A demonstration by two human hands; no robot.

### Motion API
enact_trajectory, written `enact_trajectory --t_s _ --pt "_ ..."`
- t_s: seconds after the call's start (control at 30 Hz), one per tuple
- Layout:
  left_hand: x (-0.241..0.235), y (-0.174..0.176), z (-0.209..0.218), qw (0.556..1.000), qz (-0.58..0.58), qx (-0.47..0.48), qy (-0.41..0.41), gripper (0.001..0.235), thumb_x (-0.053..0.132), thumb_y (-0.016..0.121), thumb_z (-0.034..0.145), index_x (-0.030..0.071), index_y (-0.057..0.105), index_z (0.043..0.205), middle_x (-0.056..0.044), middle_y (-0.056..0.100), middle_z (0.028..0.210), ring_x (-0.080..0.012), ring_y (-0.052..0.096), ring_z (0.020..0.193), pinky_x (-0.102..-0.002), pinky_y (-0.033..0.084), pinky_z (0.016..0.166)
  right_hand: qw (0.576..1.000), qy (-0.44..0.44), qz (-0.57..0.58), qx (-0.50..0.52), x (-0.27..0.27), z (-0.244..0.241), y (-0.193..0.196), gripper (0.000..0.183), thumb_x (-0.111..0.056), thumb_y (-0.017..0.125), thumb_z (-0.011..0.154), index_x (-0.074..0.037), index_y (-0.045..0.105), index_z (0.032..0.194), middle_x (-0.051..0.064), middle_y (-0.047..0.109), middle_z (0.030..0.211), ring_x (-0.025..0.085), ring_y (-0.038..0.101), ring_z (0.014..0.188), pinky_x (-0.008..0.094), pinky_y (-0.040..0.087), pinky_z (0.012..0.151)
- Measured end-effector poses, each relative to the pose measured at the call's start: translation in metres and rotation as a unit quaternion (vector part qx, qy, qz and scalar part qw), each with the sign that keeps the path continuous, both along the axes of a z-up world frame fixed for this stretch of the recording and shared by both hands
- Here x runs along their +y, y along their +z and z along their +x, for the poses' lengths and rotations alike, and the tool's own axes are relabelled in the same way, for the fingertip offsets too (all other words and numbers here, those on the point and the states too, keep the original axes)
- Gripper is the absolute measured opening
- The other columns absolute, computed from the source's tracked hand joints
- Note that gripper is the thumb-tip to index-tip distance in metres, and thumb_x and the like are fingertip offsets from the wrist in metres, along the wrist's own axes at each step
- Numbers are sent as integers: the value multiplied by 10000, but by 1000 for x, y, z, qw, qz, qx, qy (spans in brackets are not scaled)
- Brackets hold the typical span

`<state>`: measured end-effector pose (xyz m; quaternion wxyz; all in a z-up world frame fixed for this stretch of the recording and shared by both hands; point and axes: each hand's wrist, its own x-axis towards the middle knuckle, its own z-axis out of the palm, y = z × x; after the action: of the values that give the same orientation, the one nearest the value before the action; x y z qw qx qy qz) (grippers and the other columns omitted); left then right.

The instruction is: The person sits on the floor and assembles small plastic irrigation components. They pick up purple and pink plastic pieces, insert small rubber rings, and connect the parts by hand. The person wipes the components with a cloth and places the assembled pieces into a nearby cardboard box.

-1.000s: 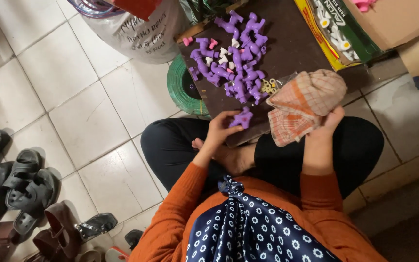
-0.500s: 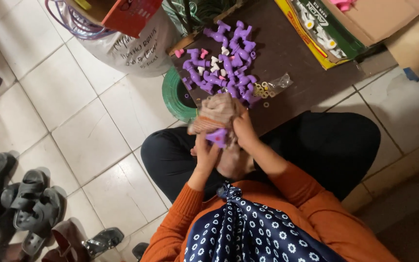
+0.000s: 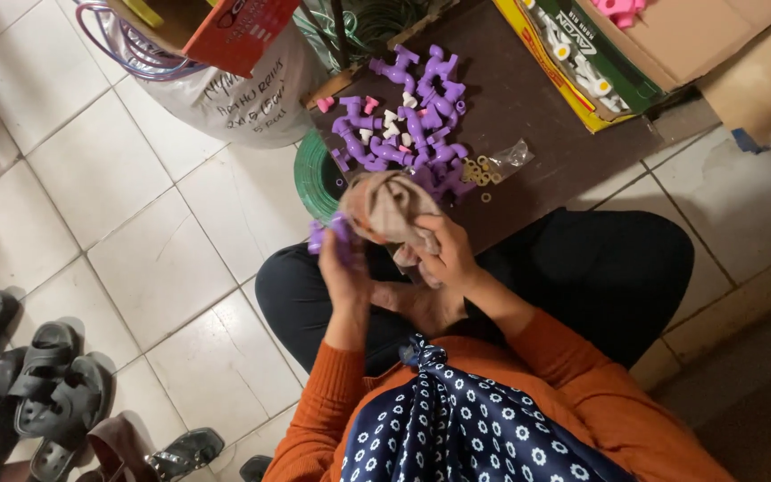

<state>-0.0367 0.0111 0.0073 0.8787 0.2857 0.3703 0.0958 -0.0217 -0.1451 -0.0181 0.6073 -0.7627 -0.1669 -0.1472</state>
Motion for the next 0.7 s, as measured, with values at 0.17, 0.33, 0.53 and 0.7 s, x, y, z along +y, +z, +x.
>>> enact_trajectory --t_s 0.17,0.33,0.53,0.7 --pt "41 -61 -4 984 130 -45 113 492 166 656 865 113 434 1301 -65 574 986 -169 562 875 -334 480 822 960 155 -229 -31 -15 28 17 294 -290 737 727 -155 666 978 183 518 1173 418 503 1068 479 415 854" --pt "8 -10 2 935 354 -36 3 445 168 695 834 42 504 1216 -160 537 1111 -221 506 1054 -399 389 979 972 53 -230 7 -48 122 -6 123 -234 674 831 -121 666 879 160 605 934 386 577 878 448 465 786" --pt "12 -78 -2 791 468 -168 -356 461 114 738 634 90 605 1075 -119 648 915 -261 612 895 -441 453 836 940 -146 -303 59 -68 222 -91 215 -125 753 699 -164 635 874 23 593 818 259 643 763 352 534 676" --pt "12 -108 -2 540 711 -118 -434 680 383 811 525 202 550 1127 -46 650 1032 -239 610 1009 -584 270 1002 938 -168 -296 63 -81 216 -97 144 -149 714 714 -179 621 819 13 640 740 228 649 727 335 526 658"
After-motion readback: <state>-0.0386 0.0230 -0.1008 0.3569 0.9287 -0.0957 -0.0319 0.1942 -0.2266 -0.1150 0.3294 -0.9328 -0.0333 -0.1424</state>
